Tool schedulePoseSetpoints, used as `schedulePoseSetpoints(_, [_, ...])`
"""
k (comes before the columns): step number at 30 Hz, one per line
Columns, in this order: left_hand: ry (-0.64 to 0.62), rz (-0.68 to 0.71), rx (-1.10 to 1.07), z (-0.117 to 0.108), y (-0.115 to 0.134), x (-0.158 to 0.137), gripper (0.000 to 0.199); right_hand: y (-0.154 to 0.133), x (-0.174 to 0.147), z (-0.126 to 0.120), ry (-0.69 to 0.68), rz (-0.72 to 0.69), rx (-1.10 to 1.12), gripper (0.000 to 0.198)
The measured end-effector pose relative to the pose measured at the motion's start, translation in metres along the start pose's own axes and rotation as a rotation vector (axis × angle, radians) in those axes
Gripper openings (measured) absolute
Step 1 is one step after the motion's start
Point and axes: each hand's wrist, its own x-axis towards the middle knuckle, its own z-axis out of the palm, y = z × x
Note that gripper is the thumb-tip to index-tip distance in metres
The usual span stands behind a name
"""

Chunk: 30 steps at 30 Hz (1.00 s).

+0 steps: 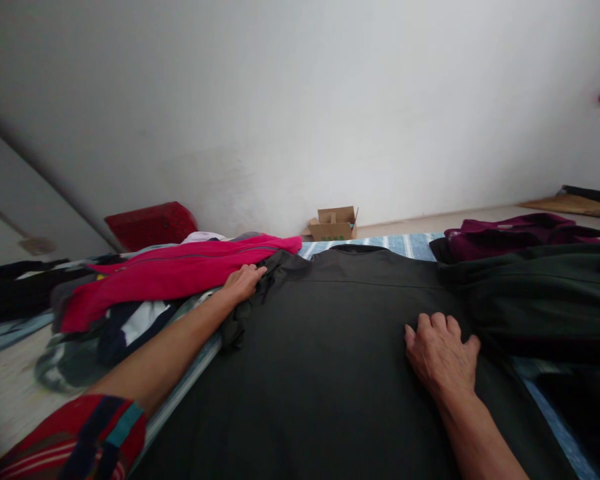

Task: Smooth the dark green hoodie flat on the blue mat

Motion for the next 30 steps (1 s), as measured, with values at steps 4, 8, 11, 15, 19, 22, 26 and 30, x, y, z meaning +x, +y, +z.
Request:
schedulePoseSetpoints(4, [0.013, 0.077, 0.013, -0.008, -0.01, -0.001, 0.046, 0.0, 0.0, -0.001, -0.008, -0.001, -0.008, 0.027])
schedulePoseSetpoints(8, [0.022, 0.15, 0.016, -0.021, -0.023, 0.0, 0.043, 0.0, 0.0, -0.001, -0.002, 0.001, -0.011, 0.027])
schedulePoseSetpoints(11, [0.01, 0.196, 0.026, -0.029, -0.029, 0.0, 0.041, 0.0, 0.0, -0.001, 0.004, 0.003, -0.007, 0.027])
schedulePoseSetpoints(15, [0.015, 0.205, 0.063, -0.033, -0.029, -0.004, 0.045, 0.0, 0.0, -0.001, 0.001, 0.006, -0.007, 0.026])
schedulePoseSetpoints(19, [0.064, 0.193, 0.086, -0.031, -0.02, -0.01, 0.04, 0.001, 0.0, 0.001, 0.003, 0.0, -0.006, 0.027])
schedulePoseSetpoints(22, [0.143, 0.228, 0.078, -0.026, -0.003, -0.017, 0.036, 0.002, 0.002, 0.004, 0.004, 0.01, -0.004, 0.027])
schedulePoseSetpoints(26, [0.253, 0.451, -0.062, -0.007, 0.03, -0.025, 0.036, -0.001, 0.004, 0.004, 0.012, 0.027, -0.02, 0.026])
schedulePoseSetpoints(30, [0.15, 0.455, -0.264, 0.023, 0.059, -0.021, 0.042, -0.006, 0.004, -0.002, 0.019, 0.045, -0.038, 0.026])
